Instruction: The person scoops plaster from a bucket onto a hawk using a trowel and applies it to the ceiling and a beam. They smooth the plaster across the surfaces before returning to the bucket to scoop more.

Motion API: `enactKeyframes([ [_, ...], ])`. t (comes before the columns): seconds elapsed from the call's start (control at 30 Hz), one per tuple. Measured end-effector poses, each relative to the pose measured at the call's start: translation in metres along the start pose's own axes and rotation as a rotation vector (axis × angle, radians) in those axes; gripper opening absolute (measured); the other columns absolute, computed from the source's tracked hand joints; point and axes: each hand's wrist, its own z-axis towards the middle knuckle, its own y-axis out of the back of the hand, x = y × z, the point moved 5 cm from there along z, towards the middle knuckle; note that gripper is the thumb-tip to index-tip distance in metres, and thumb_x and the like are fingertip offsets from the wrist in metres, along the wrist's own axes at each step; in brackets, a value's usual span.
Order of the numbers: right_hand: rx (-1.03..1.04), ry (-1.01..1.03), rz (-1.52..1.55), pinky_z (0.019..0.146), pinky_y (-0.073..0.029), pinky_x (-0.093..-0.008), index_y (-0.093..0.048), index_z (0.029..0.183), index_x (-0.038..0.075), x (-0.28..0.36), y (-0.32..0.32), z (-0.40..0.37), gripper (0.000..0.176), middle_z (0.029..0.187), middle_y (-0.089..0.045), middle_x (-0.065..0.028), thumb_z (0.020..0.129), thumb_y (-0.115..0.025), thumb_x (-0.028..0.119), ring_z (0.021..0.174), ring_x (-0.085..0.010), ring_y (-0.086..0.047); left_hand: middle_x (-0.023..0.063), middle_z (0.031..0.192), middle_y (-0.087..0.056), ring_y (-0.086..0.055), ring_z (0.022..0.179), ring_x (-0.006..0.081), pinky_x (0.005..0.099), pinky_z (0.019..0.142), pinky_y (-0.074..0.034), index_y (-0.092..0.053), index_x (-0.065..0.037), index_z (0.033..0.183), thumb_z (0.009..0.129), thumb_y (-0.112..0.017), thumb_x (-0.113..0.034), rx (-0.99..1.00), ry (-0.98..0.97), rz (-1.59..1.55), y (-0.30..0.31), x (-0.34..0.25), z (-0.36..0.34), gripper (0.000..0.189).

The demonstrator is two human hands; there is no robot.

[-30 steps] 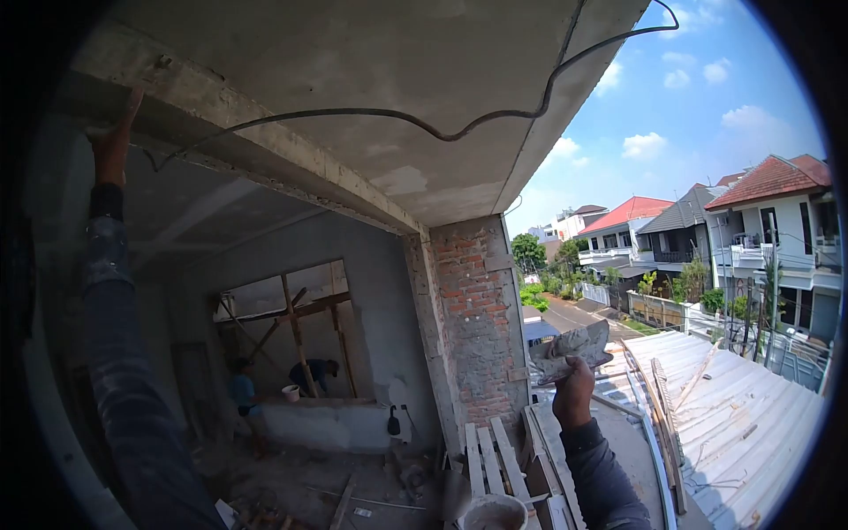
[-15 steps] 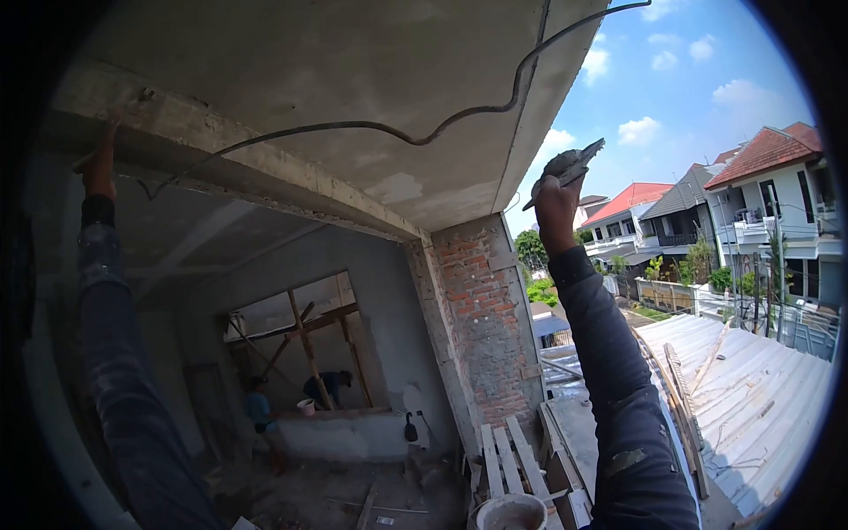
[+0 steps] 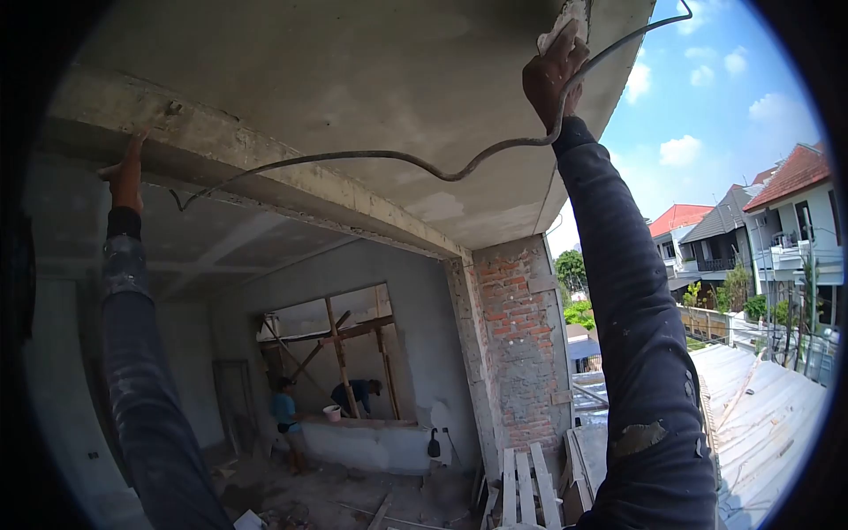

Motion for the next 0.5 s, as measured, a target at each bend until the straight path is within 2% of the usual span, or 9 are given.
enactKeyframes([
  [0.03, 0.005, 0.002, 0.008, 0.095, -0.032, -0.0563, -0.017, 0.14, -0.009, 0.001, -0.006, 0.004, 0.073, 0.121, -0.042, -0.0347, 0.077, -0.051, 0.006, 0.108, -0.0477, -0.043, 0.0328, 0.142, -0.021, -0.029, 0.135, 0.0337, 0.0415, 0.111, -0.025, 0.016, 0.014, 0.138, 0.053, -0.082, -0.059, -0.005, 0.005, 0.006, 0.002, 0.004, 0.002, 0.149],
  [0.1, 0.027, -0.132, -0.047, 0.1, -0.029, -0.0557, -0.018, 0.142, -0.006, -0.004, -0.013, 0.016, 0.073, 0.125, -0.041, -0.0347, 0.077, -0.05, 0.008, 0.115, -0.0491, -0.04, 0.0333, 0.143, -0.018, -0.028, 0.135, 0.0353, 0.0427, 0.111, -0.024, 0.015, 0.014, 0.138, 0.053, -0.082, -0.06, 0.012, 0.064, 0.001, 0.001, 0.006, 0.001, 0.148],
  [0.3, -0.033, -0.096, 0.017, 0.104, -0.027, -0.0535, -0.022, 0.143, -0.003, 0.001, -0.028, 0.038, 0.074, 0.133, -0.04, -0.0299, 0.075, -0.051, 0.01, 0.123, -0.0471, -0.037, 0.0339, 0.144, -0.014, -0.026, 0.136, 0.0363, 0.0444, 0.111, -0.025, 0.017, 0.015, 0.137, 0.055, -0.082, -0.058, 0.026, 0.022, -0.029, -0.001, 0.003, -0.002, 0.148],
  [0.5, 0.065, -0.184, 0.042, 0.106, -0.027, -0.0498, -0.027, 0.142, -0.001, 0.04, -0.043, 0.019, 0.076, 0.136, -0.039, -0.0264, 0.072, -0.053, 0.011, 0.126, -0.0459, -0.035, 0.0354, 0.145, -0.008, -0.022, 0.137, 0.0384, 0.0467, 0.11, -0.024, 0.022, 0.013, 0.137, 0.054, -0.082, -0.057, 0.04, 0.1, 0.017, 0.002, -0.016, -0.025, 0.15],
])
